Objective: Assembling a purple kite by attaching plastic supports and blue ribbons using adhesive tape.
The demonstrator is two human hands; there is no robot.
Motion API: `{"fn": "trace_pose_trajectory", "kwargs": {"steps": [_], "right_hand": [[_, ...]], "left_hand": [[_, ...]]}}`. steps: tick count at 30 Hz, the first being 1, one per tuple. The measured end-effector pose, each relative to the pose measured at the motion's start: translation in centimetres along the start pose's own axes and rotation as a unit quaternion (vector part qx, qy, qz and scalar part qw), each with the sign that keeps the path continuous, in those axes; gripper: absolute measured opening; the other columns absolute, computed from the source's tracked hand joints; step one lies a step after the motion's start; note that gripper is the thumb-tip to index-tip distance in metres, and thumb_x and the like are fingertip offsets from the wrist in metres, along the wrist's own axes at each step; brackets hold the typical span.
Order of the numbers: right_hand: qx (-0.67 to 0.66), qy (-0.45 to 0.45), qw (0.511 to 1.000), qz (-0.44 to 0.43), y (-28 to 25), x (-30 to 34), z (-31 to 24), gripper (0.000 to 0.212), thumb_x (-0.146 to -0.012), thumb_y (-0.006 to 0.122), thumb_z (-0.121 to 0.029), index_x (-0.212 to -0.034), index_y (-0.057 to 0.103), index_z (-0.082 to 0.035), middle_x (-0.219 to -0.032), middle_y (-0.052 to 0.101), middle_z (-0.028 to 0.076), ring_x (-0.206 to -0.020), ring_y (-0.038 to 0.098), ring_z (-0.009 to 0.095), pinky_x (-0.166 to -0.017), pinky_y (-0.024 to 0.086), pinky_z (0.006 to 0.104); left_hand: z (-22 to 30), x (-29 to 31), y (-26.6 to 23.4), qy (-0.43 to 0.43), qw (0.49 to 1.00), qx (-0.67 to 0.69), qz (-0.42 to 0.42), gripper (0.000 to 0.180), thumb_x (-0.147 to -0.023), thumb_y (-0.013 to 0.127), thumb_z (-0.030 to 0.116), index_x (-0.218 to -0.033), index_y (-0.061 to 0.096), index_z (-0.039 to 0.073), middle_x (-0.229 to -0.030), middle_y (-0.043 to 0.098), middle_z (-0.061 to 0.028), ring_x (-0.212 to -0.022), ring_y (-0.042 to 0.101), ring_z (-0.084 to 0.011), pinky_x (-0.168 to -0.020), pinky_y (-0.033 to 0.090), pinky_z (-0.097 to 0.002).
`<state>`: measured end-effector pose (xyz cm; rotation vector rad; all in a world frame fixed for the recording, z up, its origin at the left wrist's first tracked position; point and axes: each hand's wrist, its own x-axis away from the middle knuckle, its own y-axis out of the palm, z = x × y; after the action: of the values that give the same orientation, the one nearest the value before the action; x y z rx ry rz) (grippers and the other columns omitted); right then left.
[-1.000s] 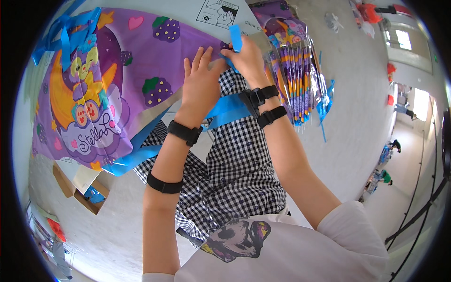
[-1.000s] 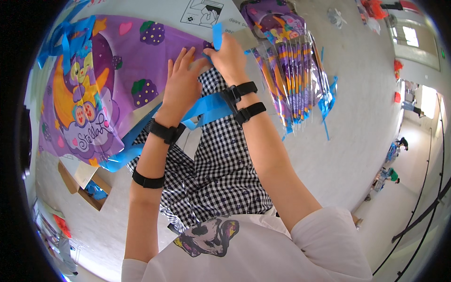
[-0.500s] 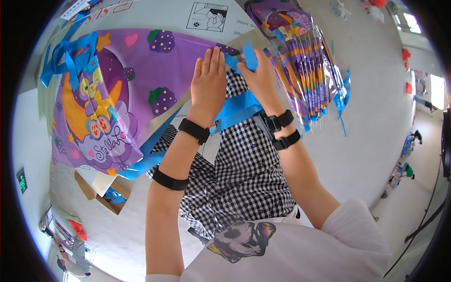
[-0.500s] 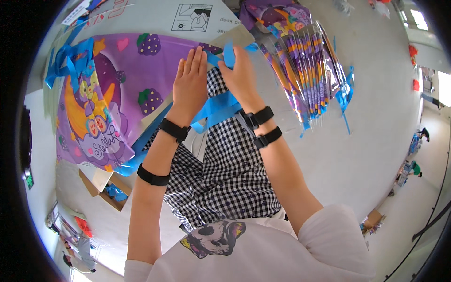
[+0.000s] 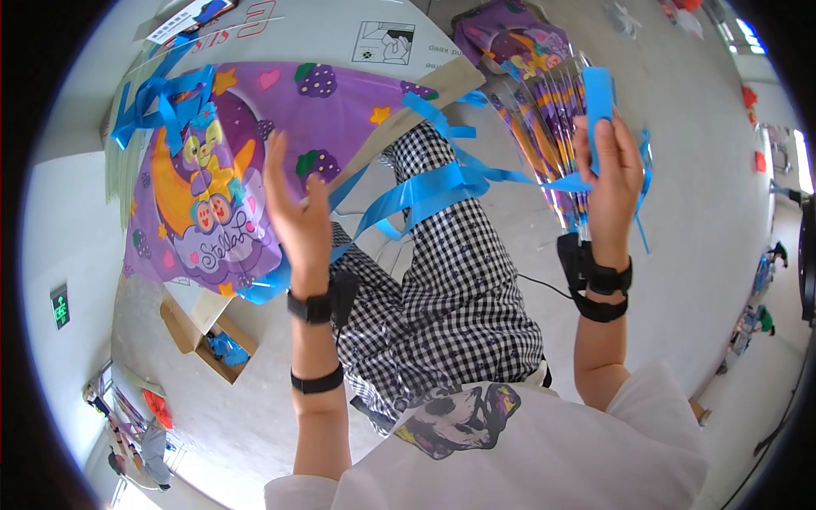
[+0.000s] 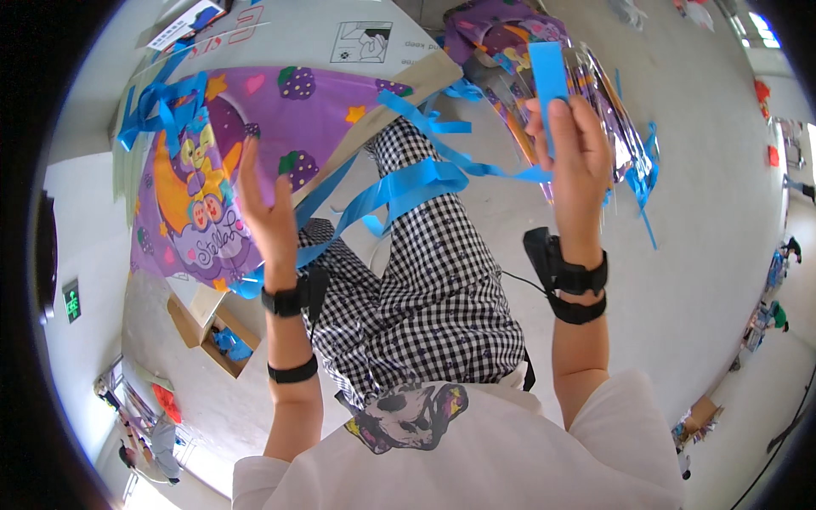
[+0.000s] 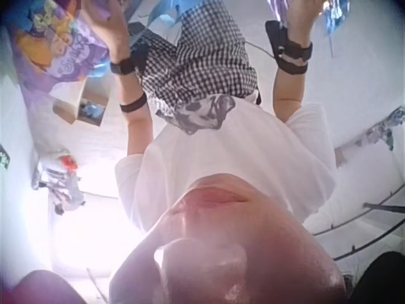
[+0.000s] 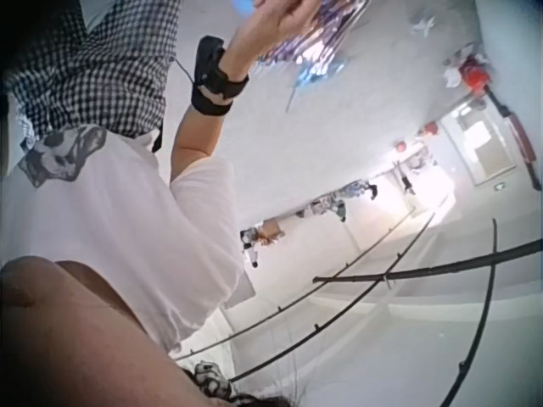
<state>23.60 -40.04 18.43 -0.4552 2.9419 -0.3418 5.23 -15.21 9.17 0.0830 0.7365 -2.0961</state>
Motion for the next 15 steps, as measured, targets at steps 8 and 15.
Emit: {"fn": "trace_pose_trajectory", "kwargs": {"steps": [8, 15], "right_hand": [[-0.137, 0.108, 0.934, -0.311, 5.4, 4.7, -3.4, 0.028, -0.1, 0.05, -0.023, -0.097, 0.064, 0.002, -0.072, 0.06, 0.002, -0.049, 0.044, 0.005, -0.045, 0.029, 0.0194], [-0.161, 0.115, 0.903, -0.382, 12.3, 8.4, -7.9, 0.028, -0.1, 0.052, -0.023, -0.093, 0.064, 0.001, -0.07, 0.062, 0.004, -0.049, 0.05, 0.006, -0.044, 0.032, 0.0186]], "left_hand": [[-12.0, 7.5, -9.1, -0.074, 0.891, -0.424, -0.143, 0.071, -0.084, 0.061, 0.023, -0.145, 0.033, 0.003, -0.149, 0.036, -0.0167, -0.143, 0.023, -0.0353, -0.115, 0.017, -0.0536], [-9.5, 4.8, -1.6, 0.013, 0.916, -0.376, -0.141, 0.068, -0.086, 0.06, 0.029, -0.142, 0.037, 0.001, -0.145, 0.041, -0.0194, -0.139, 0.029, -0.0382, -0.113, 0.021, -0.0525]]}}
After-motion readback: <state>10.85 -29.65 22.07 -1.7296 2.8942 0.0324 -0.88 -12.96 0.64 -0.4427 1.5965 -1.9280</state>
